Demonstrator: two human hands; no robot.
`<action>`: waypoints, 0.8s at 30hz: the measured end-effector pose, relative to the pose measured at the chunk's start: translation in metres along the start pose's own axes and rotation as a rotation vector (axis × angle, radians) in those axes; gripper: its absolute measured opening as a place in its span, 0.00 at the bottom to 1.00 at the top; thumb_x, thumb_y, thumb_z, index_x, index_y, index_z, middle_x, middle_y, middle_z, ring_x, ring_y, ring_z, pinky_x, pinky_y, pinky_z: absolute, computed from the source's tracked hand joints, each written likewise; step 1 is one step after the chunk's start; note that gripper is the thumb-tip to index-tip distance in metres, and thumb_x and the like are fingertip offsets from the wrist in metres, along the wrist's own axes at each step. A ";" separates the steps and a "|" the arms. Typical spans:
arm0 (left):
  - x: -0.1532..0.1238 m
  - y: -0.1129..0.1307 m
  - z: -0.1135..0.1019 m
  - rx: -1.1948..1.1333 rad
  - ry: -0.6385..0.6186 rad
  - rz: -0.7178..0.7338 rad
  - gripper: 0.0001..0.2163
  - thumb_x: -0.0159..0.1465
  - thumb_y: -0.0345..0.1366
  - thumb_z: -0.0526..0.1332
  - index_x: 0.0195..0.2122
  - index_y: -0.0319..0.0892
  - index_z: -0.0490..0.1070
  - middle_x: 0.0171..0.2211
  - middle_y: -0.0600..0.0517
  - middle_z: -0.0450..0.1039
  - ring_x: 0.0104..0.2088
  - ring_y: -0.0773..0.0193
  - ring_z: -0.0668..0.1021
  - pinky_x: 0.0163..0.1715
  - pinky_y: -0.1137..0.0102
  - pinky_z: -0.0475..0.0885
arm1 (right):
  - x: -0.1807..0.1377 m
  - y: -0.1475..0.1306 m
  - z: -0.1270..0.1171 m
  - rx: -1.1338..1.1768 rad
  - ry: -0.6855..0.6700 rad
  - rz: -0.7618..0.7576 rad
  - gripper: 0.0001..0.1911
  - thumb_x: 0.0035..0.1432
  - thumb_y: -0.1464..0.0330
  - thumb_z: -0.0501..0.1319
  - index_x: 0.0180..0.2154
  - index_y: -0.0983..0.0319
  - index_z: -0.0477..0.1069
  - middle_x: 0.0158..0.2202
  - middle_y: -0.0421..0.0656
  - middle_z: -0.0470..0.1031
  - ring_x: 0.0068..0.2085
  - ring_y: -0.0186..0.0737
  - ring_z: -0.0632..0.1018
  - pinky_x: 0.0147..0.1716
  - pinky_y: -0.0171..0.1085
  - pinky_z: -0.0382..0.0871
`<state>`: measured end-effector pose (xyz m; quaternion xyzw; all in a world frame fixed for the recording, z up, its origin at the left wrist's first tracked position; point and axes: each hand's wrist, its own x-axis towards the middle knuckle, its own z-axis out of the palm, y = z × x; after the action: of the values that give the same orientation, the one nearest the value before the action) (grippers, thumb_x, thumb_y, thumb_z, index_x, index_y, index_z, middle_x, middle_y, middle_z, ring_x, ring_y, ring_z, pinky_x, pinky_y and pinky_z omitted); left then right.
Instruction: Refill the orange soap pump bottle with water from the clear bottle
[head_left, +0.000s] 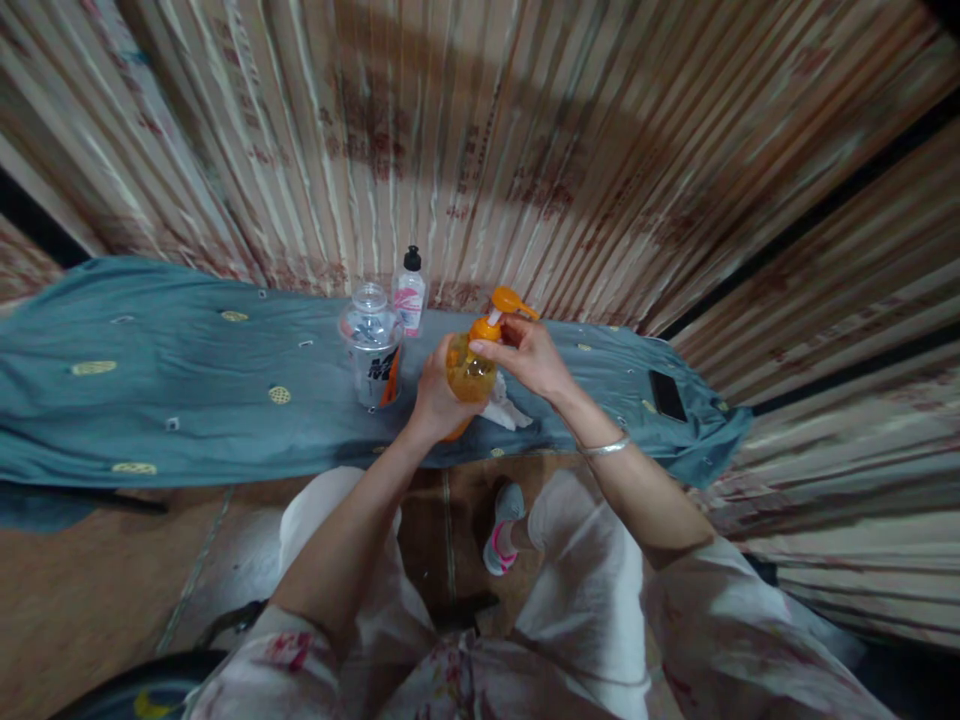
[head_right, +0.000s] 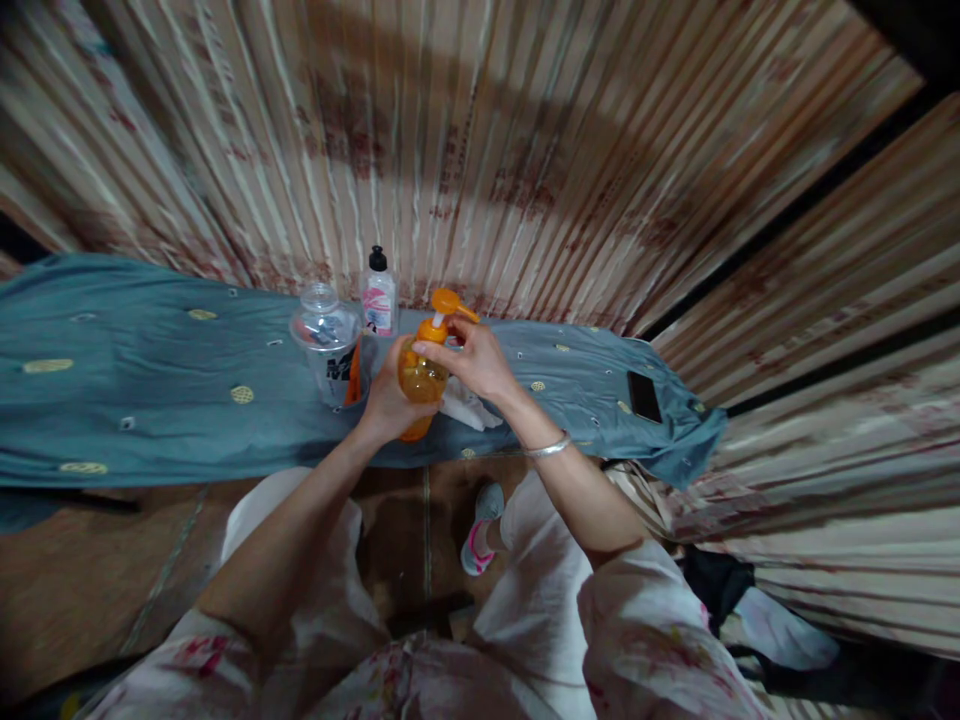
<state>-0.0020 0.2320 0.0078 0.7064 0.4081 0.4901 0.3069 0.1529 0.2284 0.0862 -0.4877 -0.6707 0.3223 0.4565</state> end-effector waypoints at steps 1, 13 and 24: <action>0.000 -0.001 0.000 0.001 -0.003 0.001 0.40 0.42 0.31 0.75 0.57 0.46 0.61 0.50 0.48 0.76 0.50 0.46 0.80 0.52 0.54 0.76 | 0.000 0.000 0.000 0.022 -0.010 0.000 0.31 0.42 0.44 0.74 0.37 0.61 0.74 0.40 0.44 0.79 0.44 0.44 0.78 0.51 0.44 0.73; 0.000 -0.008 0.000 -0.005 0.001 -0.002 0.44 0.41 0.32 0.76 0.60 0.46 0.59 0.54 0.46 0.74 0.53 0.45 0.78 0.55 0.52 0.74 | -0.001 0.006 0.004 0.145 -0.021 -0.002 0.29 0.44 0.46 0.74 0.40 0.56 0.72 0.44 0.44 0.79 0.49 0.48 0.78 0.57 0.48 0.72; 0.002 -0.009 -0.001 -0.009 -0.003 0.039 0.41 0.42 0.31 0.76 0.57 0.47 0.60 0.52 0.47 0.74 0.52 0.46 0.79 0.53 0.51 0.75 | 0.000 0.007 0.009 0.254 -0.053 -0.009 0.30 0.43 0.46 0.74 0.40 0.57 0.71 0.42 0.42 0.79 0.48 0.46 0.79 0.57 0.48 0.72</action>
<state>-0.0048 0.2377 0.0016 0.7134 0.3916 0.4970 0.3012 0.1472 0.2305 0.0770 -0.4144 -0.6385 0.4154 0.4981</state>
